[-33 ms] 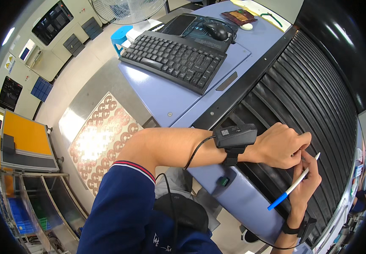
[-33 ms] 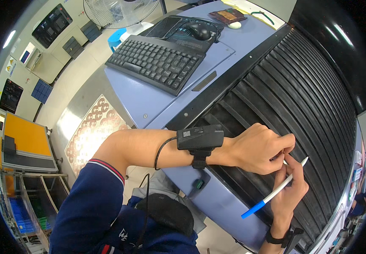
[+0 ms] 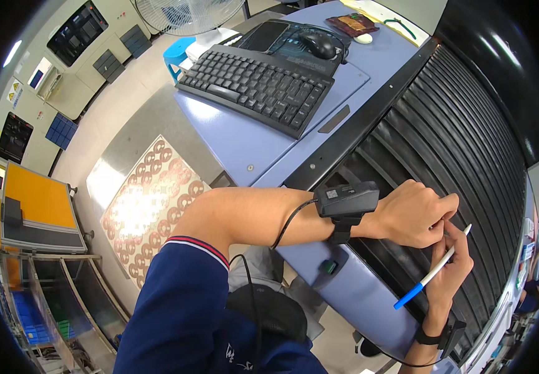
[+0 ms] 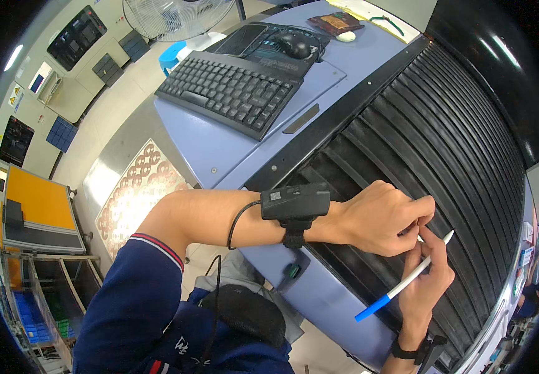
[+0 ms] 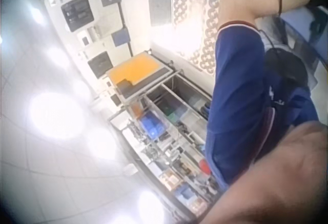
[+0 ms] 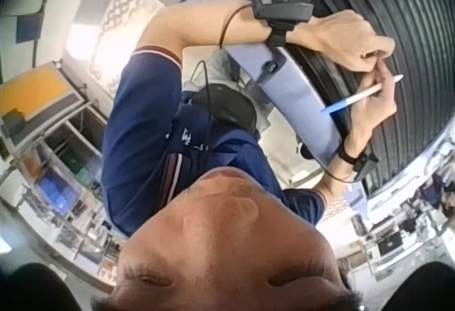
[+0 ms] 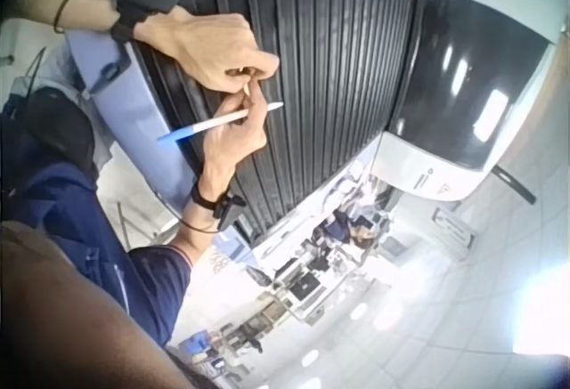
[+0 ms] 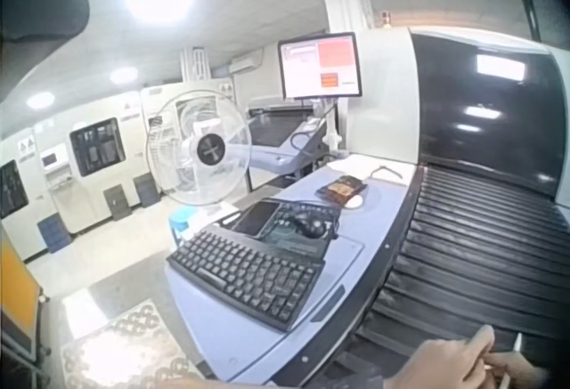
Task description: Inspecting and marking circular copper-plated patterns on a metal sheet in a fabrication facility.
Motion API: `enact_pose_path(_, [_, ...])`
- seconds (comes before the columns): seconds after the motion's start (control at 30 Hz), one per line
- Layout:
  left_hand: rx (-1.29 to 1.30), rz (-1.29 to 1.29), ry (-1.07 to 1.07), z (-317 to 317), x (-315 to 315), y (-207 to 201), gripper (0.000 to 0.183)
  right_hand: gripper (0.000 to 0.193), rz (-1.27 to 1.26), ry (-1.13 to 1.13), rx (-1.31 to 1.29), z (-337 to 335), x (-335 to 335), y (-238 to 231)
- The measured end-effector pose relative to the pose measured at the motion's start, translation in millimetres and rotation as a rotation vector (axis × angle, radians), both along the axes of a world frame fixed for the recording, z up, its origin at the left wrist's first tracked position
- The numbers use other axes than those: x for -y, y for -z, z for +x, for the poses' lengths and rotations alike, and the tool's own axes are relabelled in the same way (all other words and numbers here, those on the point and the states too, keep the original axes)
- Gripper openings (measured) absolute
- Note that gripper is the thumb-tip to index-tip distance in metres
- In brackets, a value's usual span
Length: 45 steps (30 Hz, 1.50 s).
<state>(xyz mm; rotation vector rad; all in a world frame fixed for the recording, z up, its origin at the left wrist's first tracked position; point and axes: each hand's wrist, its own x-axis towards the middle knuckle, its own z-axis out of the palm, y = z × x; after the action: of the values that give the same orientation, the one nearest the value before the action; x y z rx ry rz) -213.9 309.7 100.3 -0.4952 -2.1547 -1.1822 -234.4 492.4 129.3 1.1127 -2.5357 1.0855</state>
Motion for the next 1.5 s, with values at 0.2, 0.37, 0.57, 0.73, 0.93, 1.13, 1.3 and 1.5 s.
enact_pose_path(0.2, [-0.028,0.04,-0.013,-1.3,-2.6,-0.5,0.015,0.026,0.001,0.004,-0.011,-0.4,-3.0,-0.1])
enact_pose_path(0.37, [-0.067,0.092,-0.018,-0.3,0.1,-0.3,0.014,0.028,-0.018,0.032,0.003,2.5,1.6,0.9])
enact_pose_path(0.57, [-0.058,0.045,-0.018,-1.5,-0.2,-0.5,0.013,0.028,0.028,0.057,0.016,2.0,-1.7,0.0])
enact_pose_path(0.73, [-0.049,0.065,-0.019,-1.8,1.3,0.2,0.014,0.029,-0.004,0.036,-0.004,4.1,2.7,-0.2])
enact_pose_path(0.93, [-0.048,0.1,-0.026,-3.3,0.0,0.5,0.016,0.031,0.001,0.066,0.046,5.3,2.8,-2.5])
enact_pose_path(1.13, [-0.03,0.075,-0.023,-2.1,0.8,-0.8,0.016,0.03,0.001,0.039,0.02,3.3,0.9,0.2])
enact_pose_path(1.3, [-0.027,0.093,-0.01,-2.7,-0.2,-0.9,0.015,0.028,0.012,0.02,-0.009,3.9,1.5,-1.5])
enact_pose_path(1.5, [-0.014,0.114,-0.012,-1.0,-0.5,-1.6,0.016,0.03,0.003,0.03,-0.008,5.7,2.4,-2.0])
